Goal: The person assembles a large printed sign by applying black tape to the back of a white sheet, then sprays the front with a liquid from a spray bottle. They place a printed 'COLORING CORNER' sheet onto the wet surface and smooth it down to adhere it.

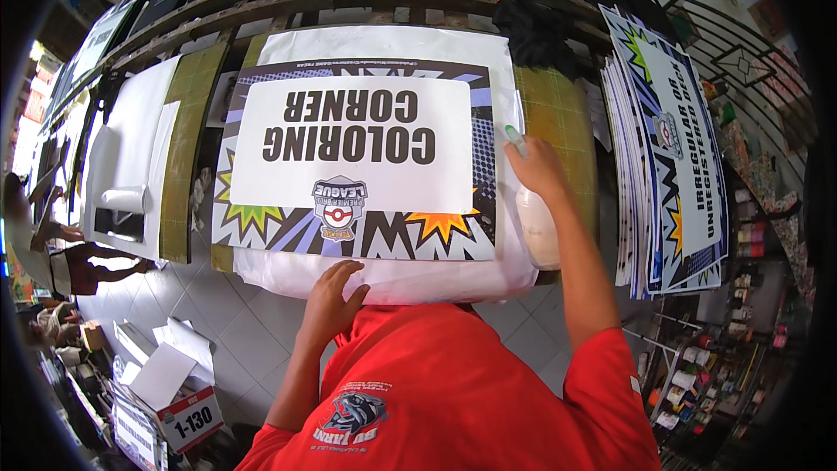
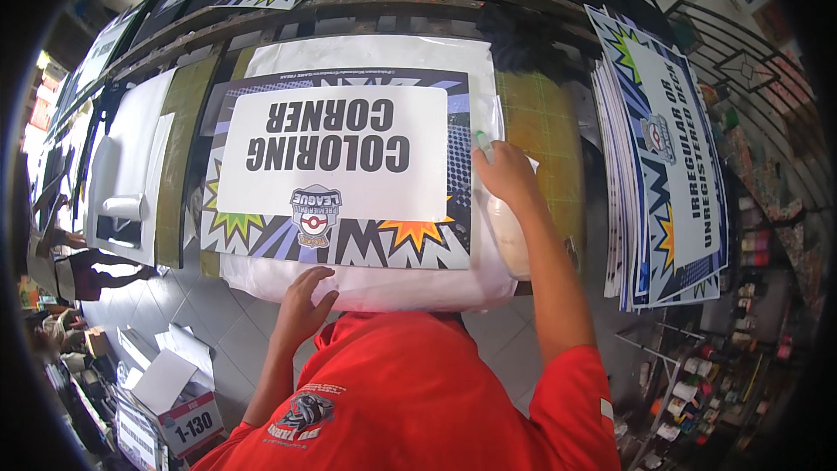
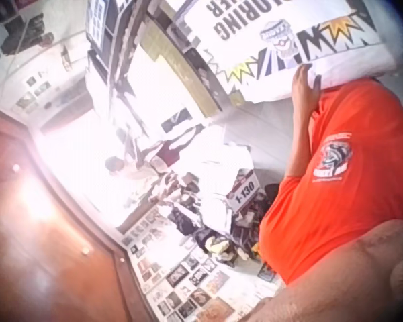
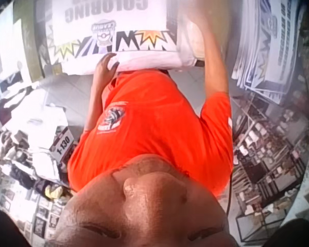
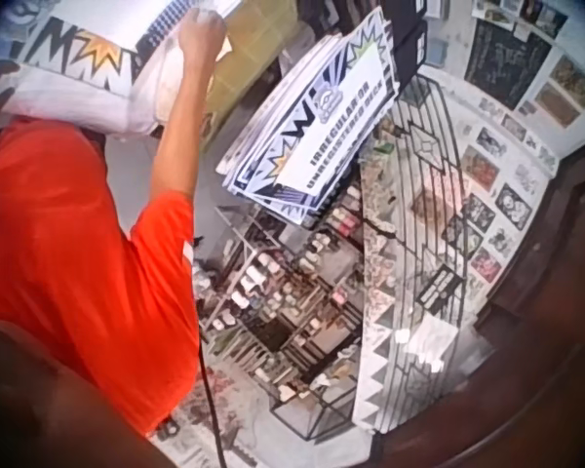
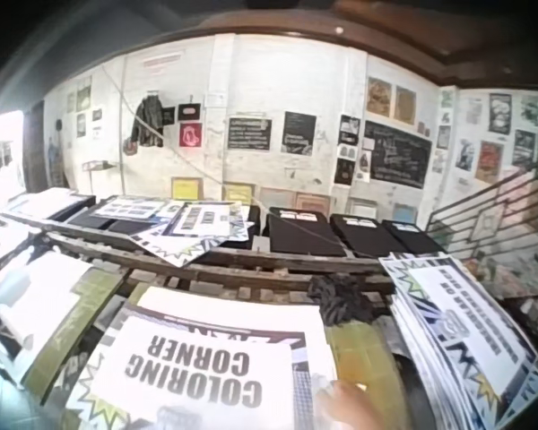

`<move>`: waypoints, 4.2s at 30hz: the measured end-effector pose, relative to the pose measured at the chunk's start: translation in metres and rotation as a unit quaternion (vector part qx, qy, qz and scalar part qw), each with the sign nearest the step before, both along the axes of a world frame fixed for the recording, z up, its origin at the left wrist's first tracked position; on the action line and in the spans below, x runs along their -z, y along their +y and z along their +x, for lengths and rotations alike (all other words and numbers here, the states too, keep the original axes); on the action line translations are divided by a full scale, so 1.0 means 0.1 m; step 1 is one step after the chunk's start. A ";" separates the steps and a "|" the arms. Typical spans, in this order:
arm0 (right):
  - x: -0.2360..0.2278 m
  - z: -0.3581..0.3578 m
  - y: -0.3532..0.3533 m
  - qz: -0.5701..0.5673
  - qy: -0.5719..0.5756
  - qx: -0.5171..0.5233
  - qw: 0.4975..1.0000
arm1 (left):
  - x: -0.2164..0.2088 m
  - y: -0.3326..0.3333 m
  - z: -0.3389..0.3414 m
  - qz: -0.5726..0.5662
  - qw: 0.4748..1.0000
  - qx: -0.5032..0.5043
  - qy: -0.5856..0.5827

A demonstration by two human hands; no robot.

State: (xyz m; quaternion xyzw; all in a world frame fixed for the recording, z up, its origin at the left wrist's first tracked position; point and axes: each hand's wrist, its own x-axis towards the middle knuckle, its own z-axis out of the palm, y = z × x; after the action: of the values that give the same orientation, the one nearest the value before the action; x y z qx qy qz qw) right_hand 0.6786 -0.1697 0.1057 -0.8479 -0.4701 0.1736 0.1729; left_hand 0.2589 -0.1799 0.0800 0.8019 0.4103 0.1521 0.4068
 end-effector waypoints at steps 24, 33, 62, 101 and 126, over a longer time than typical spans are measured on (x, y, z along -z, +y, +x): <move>-0.12 -0.03 0.72 -0.049 -0.061 -0.030 0.996 | 0.00 0.01 -0.29 -0.015 0.999 -0.050 -0.004; -0.09 -0.24 0.70 -0.030 -0.065 -0.011 0.997 | 0.01 0.14 -0.56 -0.017 0.999 -0.046 0.002; -0.05 -1.34 -0.06 -0.022 0.046 0.079 0.996 | 0.10 0.10 -1.56 0.038 0.999 0.014 -0.025; -0.02 -4.37 -1.56 0.352 0.126 -0.012 0.927 | 0.17 -1.36 -4.51 -0.015 0.996 -0.079 0.025; -0.41 -5.71 5.65 0.477 0.018 -0.110 0.872 | 0.37 0.26 -6.88 -0.036 0.868 -0.484 0.103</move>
State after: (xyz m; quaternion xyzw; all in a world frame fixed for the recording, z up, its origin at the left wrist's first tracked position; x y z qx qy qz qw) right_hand 0.1071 0.3950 0.1468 -0.6024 -0.5825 -0.0385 0.5443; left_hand -0.4288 -0.1543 0.0432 0.4987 0.7919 0.2316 0.2658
